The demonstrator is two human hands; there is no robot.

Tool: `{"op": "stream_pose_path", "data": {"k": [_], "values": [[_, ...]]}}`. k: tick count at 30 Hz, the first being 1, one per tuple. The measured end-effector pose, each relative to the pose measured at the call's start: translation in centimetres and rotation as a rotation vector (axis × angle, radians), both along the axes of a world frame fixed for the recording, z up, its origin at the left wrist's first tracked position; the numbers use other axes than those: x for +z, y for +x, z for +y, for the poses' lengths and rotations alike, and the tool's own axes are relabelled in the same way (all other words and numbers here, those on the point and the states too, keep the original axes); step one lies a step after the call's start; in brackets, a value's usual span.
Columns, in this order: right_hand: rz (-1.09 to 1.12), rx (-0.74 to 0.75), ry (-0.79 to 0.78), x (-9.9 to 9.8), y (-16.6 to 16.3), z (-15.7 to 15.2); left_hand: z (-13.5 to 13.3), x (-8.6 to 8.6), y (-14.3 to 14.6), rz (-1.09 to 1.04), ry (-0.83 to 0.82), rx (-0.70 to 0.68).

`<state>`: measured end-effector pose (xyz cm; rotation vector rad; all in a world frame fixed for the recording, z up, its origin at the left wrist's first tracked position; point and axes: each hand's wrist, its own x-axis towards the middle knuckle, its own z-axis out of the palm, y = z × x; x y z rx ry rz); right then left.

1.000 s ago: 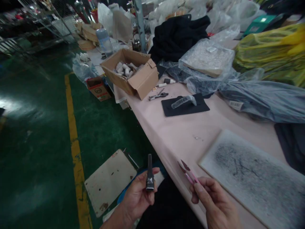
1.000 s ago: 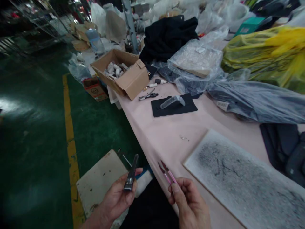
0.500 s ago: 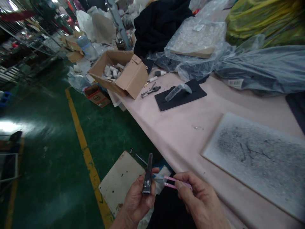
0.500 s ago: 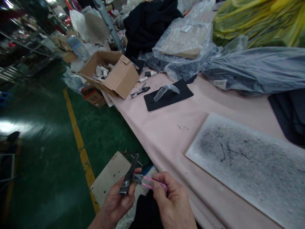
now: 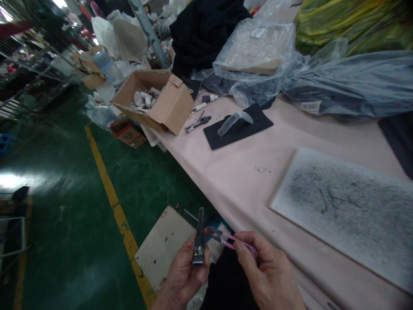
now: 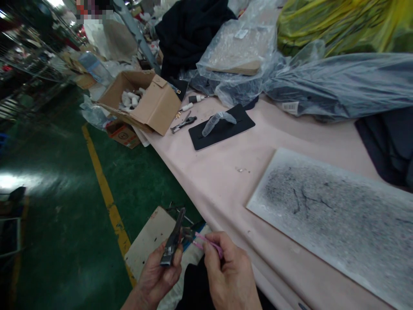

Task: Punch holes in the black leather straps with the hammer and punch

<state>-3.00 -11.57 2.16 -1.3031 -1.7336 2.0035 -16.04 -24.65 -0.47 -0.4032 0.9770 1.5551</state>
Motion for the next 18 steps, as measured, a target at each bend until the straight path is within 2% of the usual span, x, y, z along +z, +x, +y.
{"op": "stream_pose_path", "data": {"k": [2,5,12,18], "values": [[-0.005,-0.054,0.032,0.3,0.2,-0.1,-0.1,-0.1,-0.1,-0.006,0.005,0.007],[-0.009,-0.078,-0.027,0.4,0.4,-0.2,-0.2,-0.3,-0.2,0.004,0.007,0.006],[0.057,0.038,-0.187,-0.1,-0.1,-0.7,-0.1,0.2,-0.1,0.044,-0.022,0.004],[0.038,-0.006,-0.226,-0.8,-0.8,-1.2,-0.2,0.3,-0.3,0.055,-0.032,0.006]]}}
